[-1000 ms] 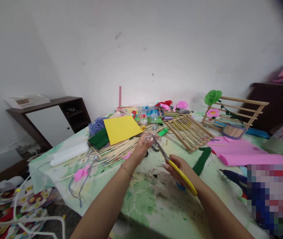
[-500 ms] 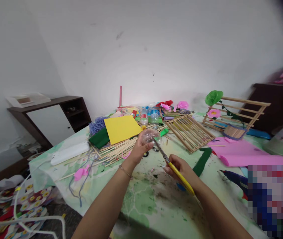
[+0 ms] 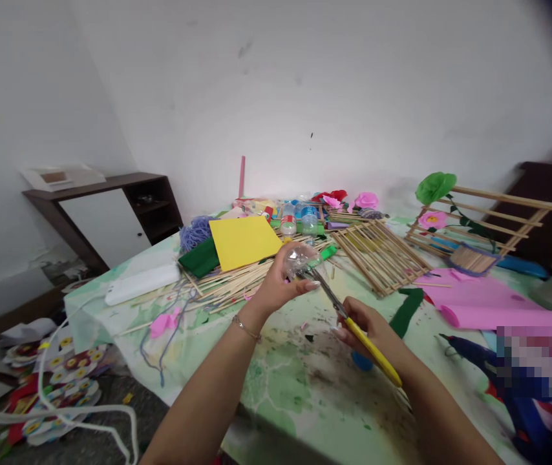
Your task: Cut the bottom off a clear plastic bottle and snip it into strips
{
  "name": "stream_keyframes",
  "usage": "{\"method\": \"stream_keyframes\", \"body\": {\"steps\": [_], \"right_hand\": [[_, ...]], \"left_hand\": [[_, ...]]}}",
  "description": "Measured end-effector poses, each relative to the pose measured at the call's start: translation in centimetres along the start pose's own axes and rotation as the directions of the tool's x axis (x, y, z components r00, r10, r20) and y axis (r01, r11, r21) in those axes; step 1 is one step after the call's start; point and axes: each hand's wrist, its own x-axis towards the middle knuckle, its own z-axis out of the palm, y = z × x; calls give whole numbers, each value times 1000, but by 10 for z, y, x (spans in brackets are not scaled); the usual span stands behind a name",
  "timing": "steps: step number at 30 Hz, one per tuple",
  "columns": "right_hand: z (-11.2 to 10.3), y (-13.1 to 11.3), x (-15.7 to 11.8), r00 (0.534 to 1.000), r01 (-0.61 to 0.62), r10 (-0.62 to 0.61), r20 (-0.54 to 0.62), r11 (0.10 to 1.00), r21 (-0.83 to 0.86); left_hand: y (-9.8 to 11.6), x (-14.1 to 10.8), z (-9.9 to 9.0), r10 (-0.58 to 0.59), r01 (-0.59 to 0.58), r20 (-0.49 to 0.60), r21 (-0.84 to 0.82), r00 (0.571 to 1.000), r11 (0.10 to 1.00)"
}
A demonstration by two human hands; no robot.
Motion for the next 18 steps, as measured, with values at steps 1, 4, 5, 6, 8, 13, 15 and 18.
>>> {"method": "stream_keyframes", "body": {"steps": [1,4,5,6,8,13,15,18], "right_hand": [[-1,1,0,1000,-7,7,-8,1000,-1],[-2,4,2,999,-17,17,-27,1000,-1],[-3,5,2,999,-21,21,-30,1000,1],[-3,6,2,999,-25,25,-30,1000,0],[-5,6,3,999,-32,32,-26,999,-3],[-10,5,2,999,-53,53,-6,999,3],[-11,4,1,998,-64,64,-9,998,-7],[-11,2,0,998,-56,56,-9,998,-41]], "left_hand": [[-1,0,-1,-5,5,-2,8,1000,1000],[-2,1,-2,-8,8,6,20,1000,1000],[-3,2,-2,-11,11,3,23,1000,1000],[-3,2,-3,-14,14,-4,32,1000,999],[-3,2,-3,-20,21,-21,58,1000,998],[-3,2,-5,-41,44,-28,103,999,994],[-3,3,-5,-40,43,-23,105,999,994],[-3,3,-5,-28,30,-14,129,1000,991]]}}
